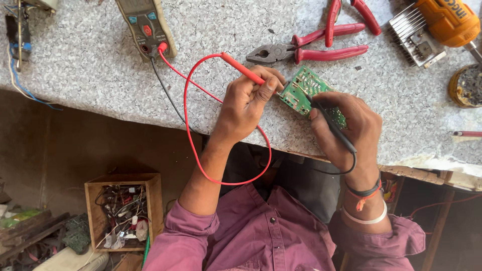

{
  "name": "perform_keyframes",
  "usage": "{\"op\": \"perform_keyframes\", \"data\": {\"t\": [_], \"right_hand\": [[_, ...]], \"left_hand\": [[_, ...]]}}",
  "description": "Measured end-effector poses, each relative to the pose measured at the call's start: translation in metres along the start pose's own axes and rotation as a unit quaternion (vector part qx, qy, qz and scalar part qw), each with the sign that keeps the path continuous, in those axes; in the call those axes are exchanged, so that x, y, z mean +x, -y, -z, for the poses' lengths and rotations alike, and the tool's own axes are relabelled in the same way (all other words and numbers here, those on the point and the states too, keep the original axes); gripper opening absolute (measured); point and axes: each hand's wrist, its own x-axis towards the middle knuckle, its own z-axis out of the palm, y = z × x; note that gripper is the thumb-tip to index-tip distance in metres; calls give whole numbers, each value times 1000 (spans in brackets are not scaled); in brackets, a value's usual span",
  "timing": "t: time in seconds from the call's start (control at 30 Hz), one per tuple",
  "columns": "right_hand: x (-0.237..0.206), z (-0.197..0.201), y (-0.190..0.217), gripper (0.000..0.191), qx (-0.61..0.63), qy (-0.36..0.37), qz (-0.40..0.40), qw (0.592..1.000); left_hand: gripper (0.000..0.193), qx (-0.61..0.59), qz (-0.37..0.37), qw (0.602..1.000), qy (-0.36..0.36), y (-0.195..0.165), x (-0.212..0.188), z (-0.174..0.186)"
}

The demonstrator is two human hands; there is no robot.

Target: The person uses pliers to remove a component from a green circuit board, then uses a soldering iron to rework a solder joint. They flip the board over and use a multimeter to test continuity across several points on the board.

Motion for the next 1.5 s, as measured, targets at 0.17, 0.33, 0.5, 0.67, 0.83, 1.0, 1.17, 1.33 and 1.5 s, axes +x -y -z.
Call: {"op": "perform_keyframes", "data": {"t": [0.17, 0.33, 0.5, 0.67, 0.83, 1.0, 1.17, 1.33, 1.5], "right_hand": [[1, -10, -11, 17, 11, -27, 12, 1000], [-3, -12, -20, 16, 26, -30, 25, 999], [-4, -10, -21, 15, 45, -29, 24, 998], [-2, -8, -17, 15, 30, -28, 35, 999], [-1, -6, -13, 15, 3, -22, 32, 999], [-1, -4, -11, 15, 7, -23, 34, 999], [-1, -5, -10, 15, 7, -21, 35, 999], [-1, -5, -10, 16, 7, -18, 42, 999], [0, -7, -10, 14, 16, -19, 48, 999]], "left_hand": [[24, 35, -15, 999, 1, 1, 3, 0], [25, 30, -15, 999, -4, 2, 3, -1], [27, 11, -16, 1000, -6, 1, 1, -1], [27, 7, -14, 1000, -4, 2, 1, -1], [25, -25, -14, 1000, -12, 3, 0, -5], [25, -31, -20, 999, -13, 0, -1, -7], [26, 39, 13, 999, -23, -1, -2, -7], [25, 65, -10, 998, -17, -1, 0, -7], [25, 84, -20, 996, -16, -4, 0, -5]]}}
